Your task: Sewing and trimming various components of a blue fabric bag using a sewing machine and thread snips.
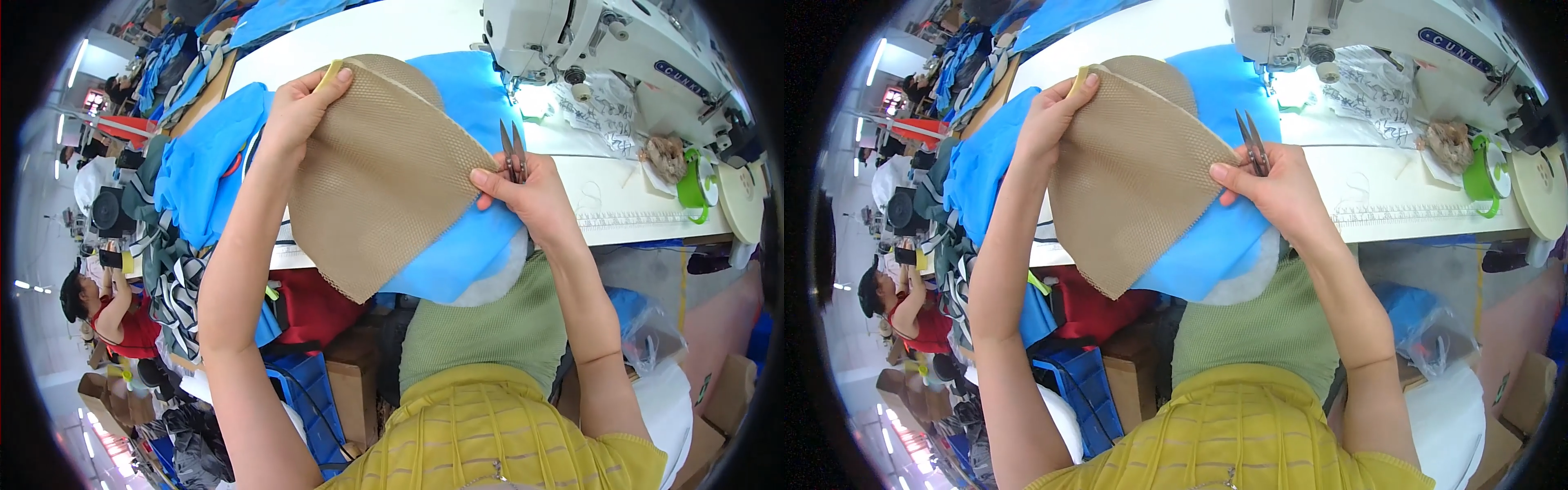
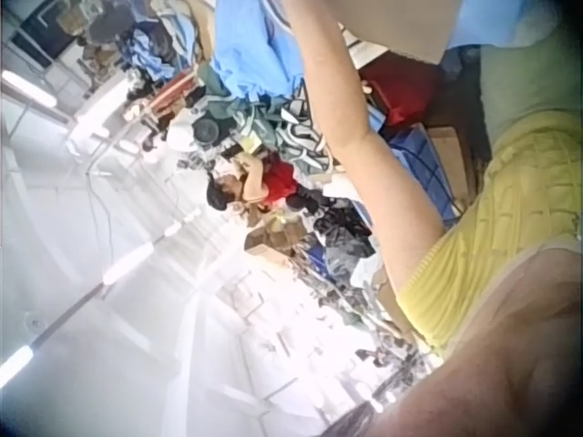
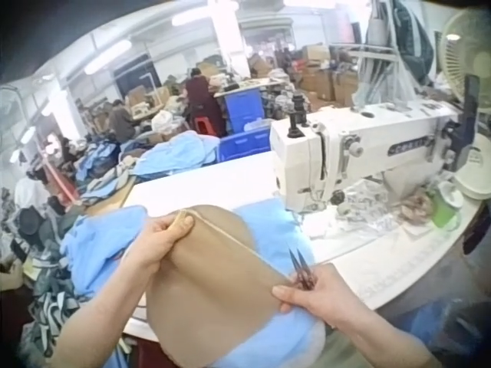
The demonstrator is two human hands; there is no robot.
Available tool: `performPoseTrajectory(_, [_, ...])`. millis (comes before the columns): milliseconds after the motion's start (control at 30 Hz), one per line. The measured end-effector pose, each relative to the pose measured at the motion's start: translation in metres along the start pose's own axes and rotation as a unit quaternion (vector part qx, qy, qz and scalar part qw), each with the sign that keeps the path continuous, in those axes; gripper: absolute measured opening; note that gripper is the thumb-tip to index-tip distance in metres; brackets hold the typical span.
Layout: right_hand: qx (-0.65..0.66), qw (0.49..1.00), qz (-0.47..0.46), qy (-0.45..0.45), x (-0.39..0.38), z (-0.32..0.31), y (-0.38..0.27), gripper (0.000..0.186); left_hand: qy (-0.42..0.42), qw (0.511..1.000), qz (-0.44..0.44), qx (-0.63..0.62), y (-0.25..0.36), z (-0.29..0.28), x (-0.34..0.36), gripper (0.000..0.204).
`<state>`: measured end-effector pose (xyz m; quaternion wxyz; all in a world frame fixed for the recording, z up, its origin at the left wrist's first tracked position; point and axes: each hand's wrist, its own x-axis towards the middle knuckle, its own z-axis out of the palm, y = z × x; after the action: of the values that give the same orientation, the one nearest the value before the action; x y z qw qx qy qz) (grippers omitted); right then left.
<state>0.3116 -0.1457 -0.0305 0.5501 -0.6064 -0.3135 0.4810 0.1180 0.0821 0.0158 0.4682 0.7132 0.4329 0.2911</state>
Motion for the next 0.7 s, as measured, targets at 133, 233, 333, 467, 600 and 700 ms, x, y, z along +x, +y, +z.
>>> performPoseTrajectory(133, [-0.012, 1.000, -0.010, 0.020, -0.0006, -0.0002, 0.0036, 0.017, -0.012, 1.000, 0.026, 0.004, -0.0007, 0.0035, 0.0031, 0.039])
performPoseTrajectory(233, [-0.005, 1.000, -0.001, 0.020, -0.0013, -0.0006, 0.0042, 0.020, 0.003, 0.996, 0.050, 0.072, -0.0010, 0.0052, 0.0045, 0.039])
performPoseTrajectory(333, [0.015, 1.000, -0.010, 0.019, -0.0024, -0.0004, 0.0029, 0.021, 0.014, 0.994, 0.042, 0.101, -0.0016, 0.0069, 0.0067, 0.040])
performPoseTrajectory(467, [0.033, 0.999, 0.001, 0.010, -0.0033, -0.0003, -0.0001, 0.022, 0.001, 0.998, 0.043, 0.055, -0.0030, 0.0077, 0.0098, 0.040])
performPoseTrajectory(600, [0.031, 0.999, 0.000, 0.006, -0.0025, -0.0013, -0.0019, 0.023, 0.015, 1.000, 0.025, -0.002, -0.0060, 0.0080, 0.0064, 0.037])
performPoseTrajectory(700, [0.013, 1.000, -0.002, 0.009, -0.0028, 0.0009, -0.0006, 0.022, 0.024, 0.995, 0.073, 0.065, -0.0074, 0.0039, 0.0003, 0.034])
